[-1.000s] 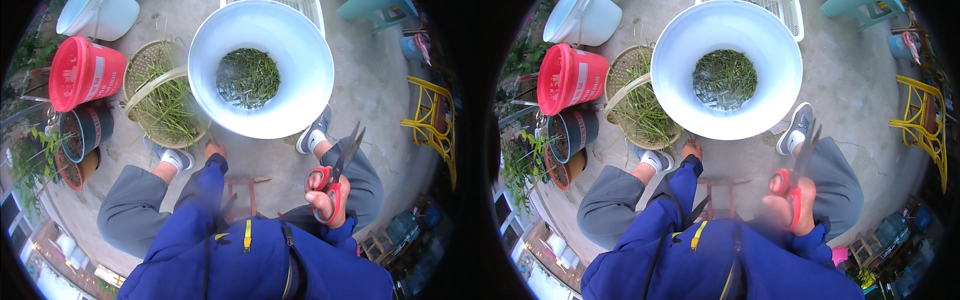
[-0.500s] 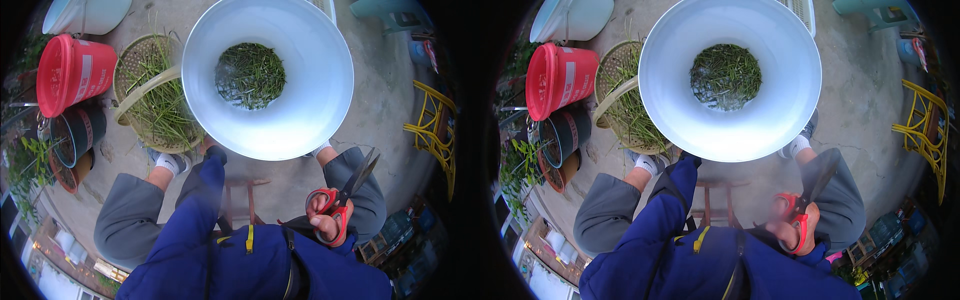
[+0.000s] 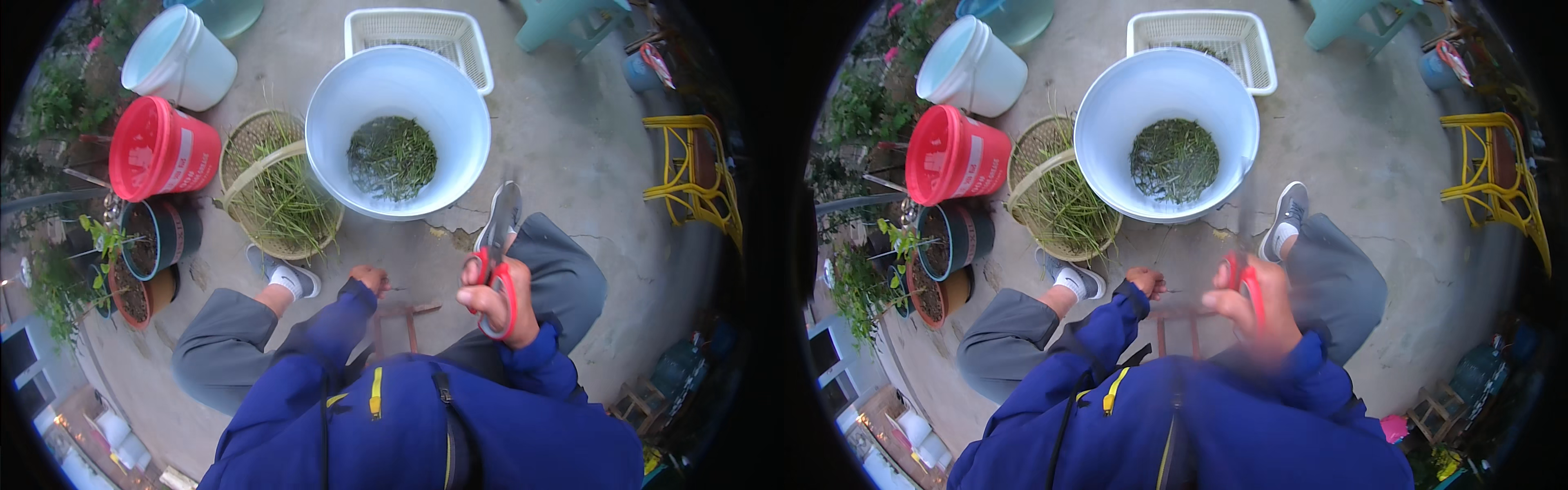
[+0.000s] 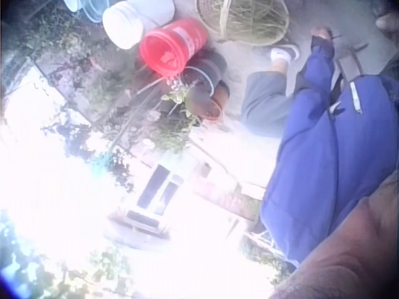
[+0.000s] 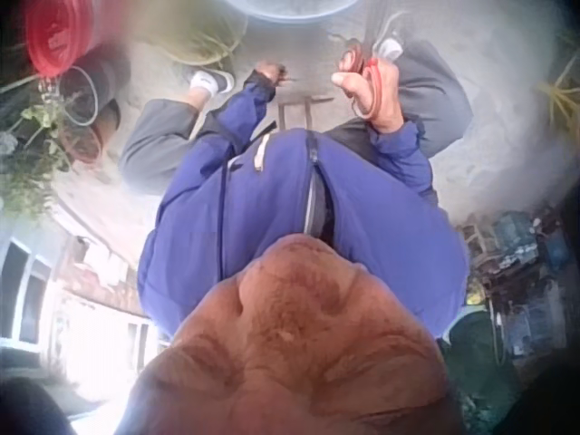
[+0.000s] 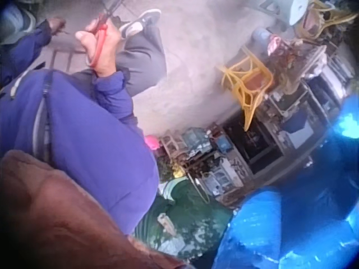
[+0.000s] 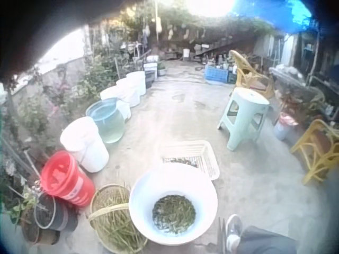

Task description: The person cuts long plant stems into smaller pieces using shears and places the cut pieces into a white bucket.

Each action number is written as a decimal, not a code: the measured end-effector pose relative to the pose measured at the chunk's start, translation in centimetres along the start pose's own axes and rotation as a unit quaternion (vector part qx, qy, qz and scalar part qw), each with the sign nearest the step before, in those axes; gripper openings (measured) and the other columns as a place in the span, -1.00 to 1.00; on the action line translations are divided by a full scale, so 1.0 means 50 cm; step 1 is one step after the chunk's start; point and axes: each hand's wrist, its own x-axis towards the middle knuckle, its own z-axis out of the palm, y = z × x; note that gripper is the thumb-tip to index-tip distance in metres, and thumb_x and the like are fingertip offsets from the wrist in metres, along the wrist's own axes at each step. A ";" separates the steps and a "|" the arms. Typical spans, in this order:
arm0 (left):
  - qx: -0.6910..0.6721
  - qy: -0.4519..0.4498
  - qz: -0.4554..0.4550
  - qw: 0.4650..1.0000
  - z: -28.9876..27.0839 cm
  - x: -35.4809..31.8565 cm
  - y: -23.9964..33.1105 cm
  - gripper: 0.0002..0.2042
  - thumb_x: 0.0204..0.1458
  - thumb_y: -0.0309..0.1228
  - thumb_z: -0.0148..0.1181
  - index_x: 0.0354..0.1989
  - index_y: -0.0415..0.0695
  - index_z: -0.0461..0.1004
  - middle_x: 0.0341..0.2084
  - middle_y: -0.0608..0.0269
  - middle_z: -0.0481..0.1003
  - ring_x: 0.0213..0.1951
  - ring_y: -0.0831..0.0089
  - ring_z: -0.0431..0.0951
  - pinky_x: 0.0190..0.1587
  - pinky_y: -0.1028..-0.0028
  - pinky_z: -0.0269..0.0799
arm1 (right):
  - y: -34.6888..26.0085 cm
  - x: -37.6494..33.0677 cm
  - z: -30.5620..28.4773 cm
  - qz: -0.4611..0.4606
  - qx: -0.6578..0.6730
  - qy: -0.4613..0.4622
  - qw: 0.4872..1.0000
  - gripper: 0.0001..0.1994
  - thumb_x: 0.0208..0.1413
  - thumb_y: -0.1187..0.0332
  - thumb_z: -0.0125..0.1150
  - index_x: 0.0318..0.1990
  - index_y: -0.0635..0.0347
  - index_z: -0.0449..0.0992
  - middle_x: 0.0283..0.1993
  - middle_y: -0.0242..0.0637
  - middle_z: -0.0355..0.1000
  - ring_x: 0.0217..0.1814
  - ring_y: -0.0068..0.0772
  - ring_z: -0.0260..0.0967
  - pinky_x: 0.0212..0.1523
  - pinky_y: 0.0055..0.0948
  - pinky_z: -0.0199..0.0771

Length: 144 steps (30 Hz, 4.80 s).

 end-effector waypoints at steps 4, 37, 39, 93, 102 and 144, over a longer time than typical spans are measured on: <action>-0.089 0.016 0.128 0.988 -0.044 -0.181 0.053 -0.92 0.03 -0.55 0.16 -0.42 -0.24 0.38 -0.55 0.14 0.51 -0.62 0.44 0.55 -0.72 0.52 0.43 | -0.004 0.005 0.009 -0.079 -0.087 -0.025 0.993 -0.77 -0.12 0.36 0.38 -0.45 0.22 0.40 -0.52 -0.45 0.32 -0.44 -0.65 0.22 -0.41 -0.55 0.27; -0.130 -0.187 0.317 0.921 -0.088 -0.346 0.301 -0.90 0.10 -0.55 0.13 -0.43 -0.18 0.36 -0.50 0.14 0.53 -0.58 0.46 0.56 -0.62 0.56 0.47 | -0.034 0.163 0.103 0.078 -0.039 -0.089 0.992 -0.63 -0.03 0.05 0.34 -0.49 0.15 0.38 -0.55 -0.47 0.26 -0.54 -0.58 0.26 -0.54 -0.52 0.25; -0.117 -0.197 0.310 0.923 -0.086 -0.341 0.294 -0.90 0.10 -0.54 0.13 -0.43 -0.18 0.36 -0.49 0.14 0.53 -0.58 0.46 0.56 -0.62 0.56 0.47 | -0.019 0.178 0.108 0.092 -0.040 -0.098 0.990 -0.63 -0.03 0.04 0.34 -0.50 0.14 0.39 -0.55 -0.47 0.26 -0.55 -0.58 0.26 -0.54 -0.53 0.24; -0.088 -0.218 0.275 0.932 -0.053 -0.332 0.301 -0.90 0.10 -0.56 0.10 -0.44 -0.18 0.36 -0.49 0.15 0.52 -0.57 0.46 0.57 -0.59 0.55 0.49 | 0.000 0.193 0.097 0.187 0.033 -0.008 0.982 -0.66 0.05 0.17 0.28 -0.60 0.14 0.34 -0.66 -0.40 0.23 -0.70 -0.51 0.20 -0.68 -0.45 0.15; -0.150 -0.182 0.281 0.930 -0.065 -0.310 0.330 -0.89 0.12 -0.54 0.11 -0.44 -0.18 0.36 -0.51 0.15 0.53 -0.57 0.46 0.58 -0.60 0.56 0.50 | 0.016 0.188 0.090 0.199 0.035 -0.066 0.977 -0.65 0.04 0.05 0.26 -0.47 0.11 0.34 -0.60 -0.42 0.24 -0.67 -0.54 0.21 -0.67 -0.50 0.16; -0.086 -0.238 0.321 0.913 -0.045 -0.279 0.358 -0.92 0.14 -0.54 0.13 -0.40 -0.20 0.40 -0.54 0.26 0.50 -0.63 0.60 0.47 -0.63 0.64 0.39 | 0.014 0.175 0.101 0.184 0.006 -0.128 0.974 -0.69 0.08 0.09 0.25 -0.48 0.16 0.48 -0.65 -0.53 0.15 -0.69 -0.62 0.06 -0.67 -0.51 0.04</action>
